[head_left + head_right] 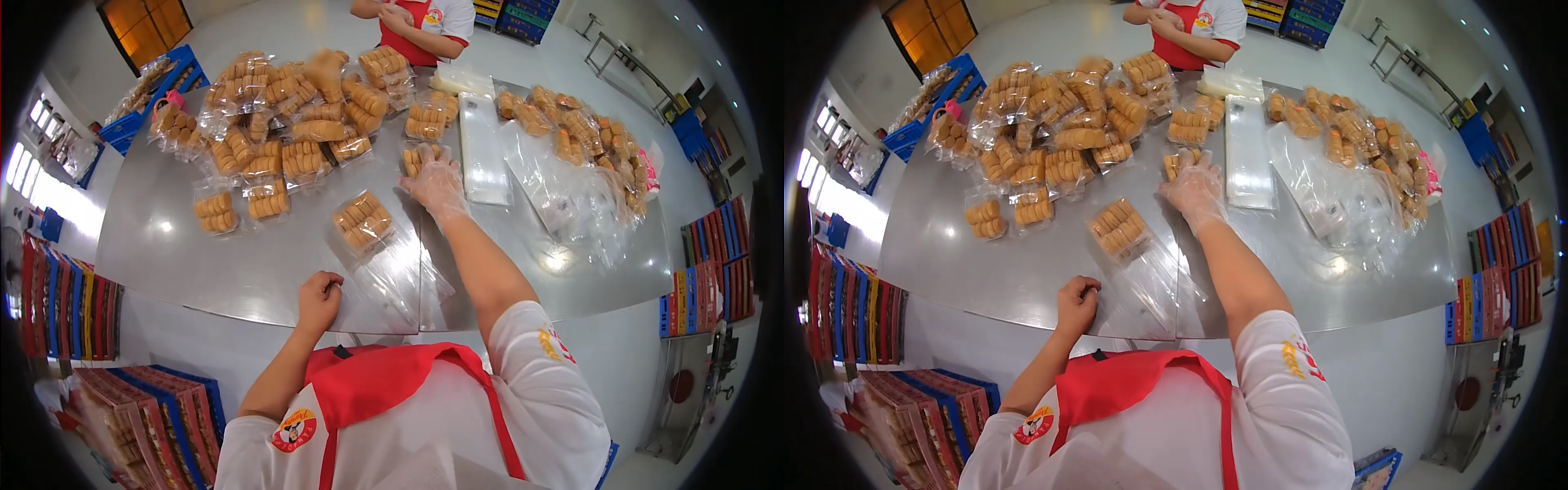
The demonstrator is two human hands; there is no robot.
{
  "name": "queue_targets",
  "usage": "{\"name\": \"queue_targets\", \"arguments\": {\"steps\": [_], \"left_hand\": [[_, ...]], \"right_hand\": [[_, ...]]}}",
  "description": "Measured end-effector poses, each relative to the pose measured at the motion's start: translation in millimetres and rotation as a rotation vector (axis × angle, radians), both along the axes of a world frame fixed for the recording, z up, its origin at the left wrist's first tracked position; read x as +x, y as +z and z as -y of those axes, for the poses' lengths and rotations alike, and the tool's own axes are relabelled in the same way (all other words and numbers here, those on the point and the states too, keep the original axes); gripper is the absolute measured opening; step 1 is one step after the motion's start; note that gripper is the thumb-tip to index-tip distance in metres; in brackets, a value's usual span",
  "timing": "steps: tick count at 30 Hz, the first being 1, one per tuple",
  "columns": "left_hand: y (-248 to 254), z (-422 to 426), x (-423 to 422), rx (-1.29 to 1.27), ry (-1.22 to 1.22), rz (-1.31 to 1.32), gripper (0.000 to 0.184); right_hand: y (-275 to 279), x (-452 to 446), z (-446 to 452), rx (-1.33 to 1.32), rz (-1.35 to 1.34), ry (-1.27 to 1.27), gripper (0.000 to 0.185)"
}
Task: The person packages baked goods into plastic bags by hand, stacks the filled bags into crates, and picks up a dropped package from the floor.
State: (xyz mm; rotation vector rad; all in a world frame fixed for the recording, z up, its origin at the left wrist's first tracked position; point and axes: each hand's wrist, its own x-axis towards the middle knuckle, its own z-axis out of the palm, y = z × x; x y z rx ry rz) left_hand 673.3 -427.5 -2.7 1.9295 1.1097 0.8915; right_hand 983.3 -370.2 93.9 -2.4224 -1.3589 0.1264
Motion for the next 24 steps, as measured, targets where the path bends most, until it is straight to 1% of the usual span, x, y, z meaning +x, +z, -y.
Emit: {"name": "queue_targets", "arguments": {"steps": [1, 2, 5, 8, 9, 11, 13, 16, 19, 20, 22, 24], "left_hand": [[1.4, 1.5, 0.4, 0.024, -0.006, 0.013, 0.013], [2.9, 3.5, -0.5, 0.046, -0.013, 0.026, 0.013], [7.4, 9.3, -2.1, -0.133, 0.031, 0.142, 0.011], [10.6, 7.5, -13.2, -0.419, -0.017, 0.279, 0.016], [16.1, 8.6, -11.3, -0.472, -0.066, 0.338, 0.021], [72.8, 11.6, 5.5, -0.586, -0.158, 0.455, 0.035], [118.4, 20.9, 25.2, -0.606, -0.286, 0.567, 0.057], [132.4, 22.8, 44.0, -0.594, -0.408, 0.719, 0.067], [130.9, 24.0, 33.9, -0.554, -0.313, 0.608, 0.070], [133.8, 26.7, 30.6, -0.583, -0.321, 0.572, 0.070], [143.8, 34.8, 26.0, -0.653, -0.348, 0.499, 0.071], [151.2, 40.8, 25.7, -0.744, -0.338, 0.495, 0.063]], "right_hand": [[-2.9, -1.4, -8.7, -0.035, -0.018, -0.048, 0.081], [-6.0, 0.6, -13.3, -0.058, -0.026, -0.049, 0.078], [-8.2, 7.2, -0.5, 0.096, -0.171, 0.002, 0.075], [5.1, 7.3, 42.1, 0.281, -1.173, 0.048, 0.065], [9.4, 1.6, 54.3, 0.331, -1.526, 0.151, 0.063], [17.9, -14.9, 80.8, 0.420, -2.234, 0.365, 0.058], [49.4, -50.4, 112.5, 0.347, -2.323, 0.356, 0.056], [54.2, -88.2, 140.5, 0.271, -2.261, 0.378, 0.056], [59.4, -106.3, 160.9, 0.385, -1.952, 0.307, 0.054], [55.4, -107.8, 166.7, 0.399, -1.947, 0.230, 0.054], [57.4, -113.5, 171.3, 0.327, -1.834, 0.141, 0.056], [54.8, -114.3, 174.9, 0.283, -1.754, 0.093, 0.056]]}}
